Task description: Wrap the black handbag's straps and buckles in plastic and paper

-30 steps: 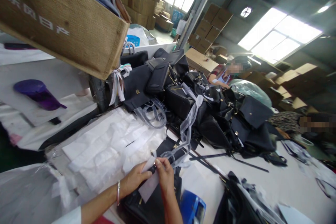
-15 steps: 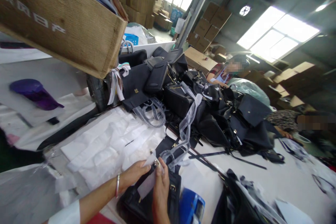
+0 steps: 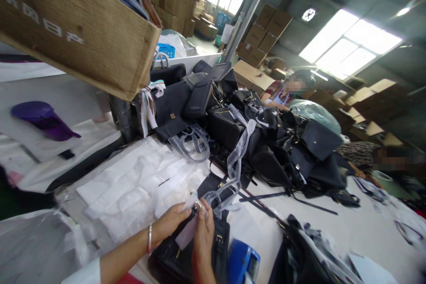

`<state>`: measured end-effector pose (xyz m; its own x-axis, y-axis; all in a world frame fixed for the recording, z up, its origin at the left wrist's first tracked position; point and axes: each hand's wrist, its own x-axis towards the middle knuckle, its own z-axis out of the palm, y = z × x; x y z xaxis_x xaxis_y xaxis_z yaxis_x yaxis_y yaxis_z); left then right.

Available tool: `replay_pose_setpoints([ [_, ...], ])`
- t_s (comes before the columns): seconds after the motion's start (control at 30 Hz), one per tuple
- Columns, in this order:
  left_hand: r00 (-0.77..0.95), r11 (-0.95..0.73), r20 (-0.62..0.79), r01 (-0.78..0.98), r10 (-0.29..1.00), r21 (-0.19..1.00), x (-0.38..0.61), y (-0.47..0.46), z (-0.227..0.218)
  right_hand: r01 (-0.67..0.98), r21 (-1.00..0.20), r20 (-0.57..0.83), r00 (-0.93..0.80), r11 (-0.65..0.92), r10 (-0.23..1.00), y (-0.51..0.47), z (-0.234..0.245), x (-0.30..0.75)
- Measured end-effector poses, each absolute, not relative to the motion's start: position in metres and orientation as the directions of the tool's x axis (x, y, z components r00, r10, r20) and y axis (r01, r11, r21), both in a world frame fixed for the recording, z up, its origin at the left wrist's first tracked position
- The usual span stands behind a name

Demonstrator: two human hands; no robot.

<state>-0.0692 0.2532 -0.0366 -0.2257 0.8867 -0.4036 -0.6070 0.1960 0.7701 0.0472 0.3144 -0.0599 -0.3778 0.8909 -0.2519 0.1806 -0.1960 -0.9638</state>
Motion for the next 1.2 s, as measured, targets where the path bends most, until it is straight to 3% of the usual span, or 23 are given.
replay_pose_setpoints([
  [0.27, -0.357, 0.131, -0.369, -0.543, 0.858, 0.83, -0.066, 0.249, -0.045, 0.223, -0.961, -0.244, -0.409, -0.163, 0.879, 0.314, -0.052, 0.038],
  [0.37, -0.382, 0.127, -0.373, -0.534, 0.845, 0.836, -0.064, 0.249, -0.048, 0.063, -0.941, -0.324, -0.462, -0.333, 0.826, 0.314, -0.049, 0.041],
  [0.47, -0.39, 0.146, -0.404, -0.546, 0.827, 0.825, -0.064, 0.249, -0.045, -0.166, -0.819, -0.395, -0.53, -0.549, 0.75, 0.312, -0.052, 0.047],
  [0.53, -0.397, 0.156, -0.436, -0.569, 0.808, 0.807, -0.065, 0.249, -0.041, -0.194, -0.783, -0.423, -0.531, -0.591, 0.734, 0.307, -0.061, 0.051],
  [0.7, -0.347, 0.159, -0.501, -0.676, 0.793, 0.719, -0.065, 0.248, -0.035, 0.066, -0.881, -0.456, -0.388, -0.469, 0.801, 0.291, -0.101, 0.051],
  [0.83, -0.395, 0.123, -0.499, -0.677, 0.771, 0.725, -0.056, 0.249, -0.038, 0.128, -0.928, -0.372, -0.289, -0.349, 0.882, 0.287, -0.117, 0.042],
  [1.03, -0.508, 0.134, -0.499, -0.594, 0.703, 0.793, -0.051, 0.252, -0.048, 0.194, -0.964, -0.229, -0.262, -0.181, 0.938, 0.286, -0.11, 0.031],
  [1.2, -0.596, 0.201, -0.4, -0.373, 0.696, 0.906, -0.053, 0.253, -0.059, 0.285, -0.958, -0.141, -0.384, -0.028, 0.912, 0.3, -0.084, 0.031],
])
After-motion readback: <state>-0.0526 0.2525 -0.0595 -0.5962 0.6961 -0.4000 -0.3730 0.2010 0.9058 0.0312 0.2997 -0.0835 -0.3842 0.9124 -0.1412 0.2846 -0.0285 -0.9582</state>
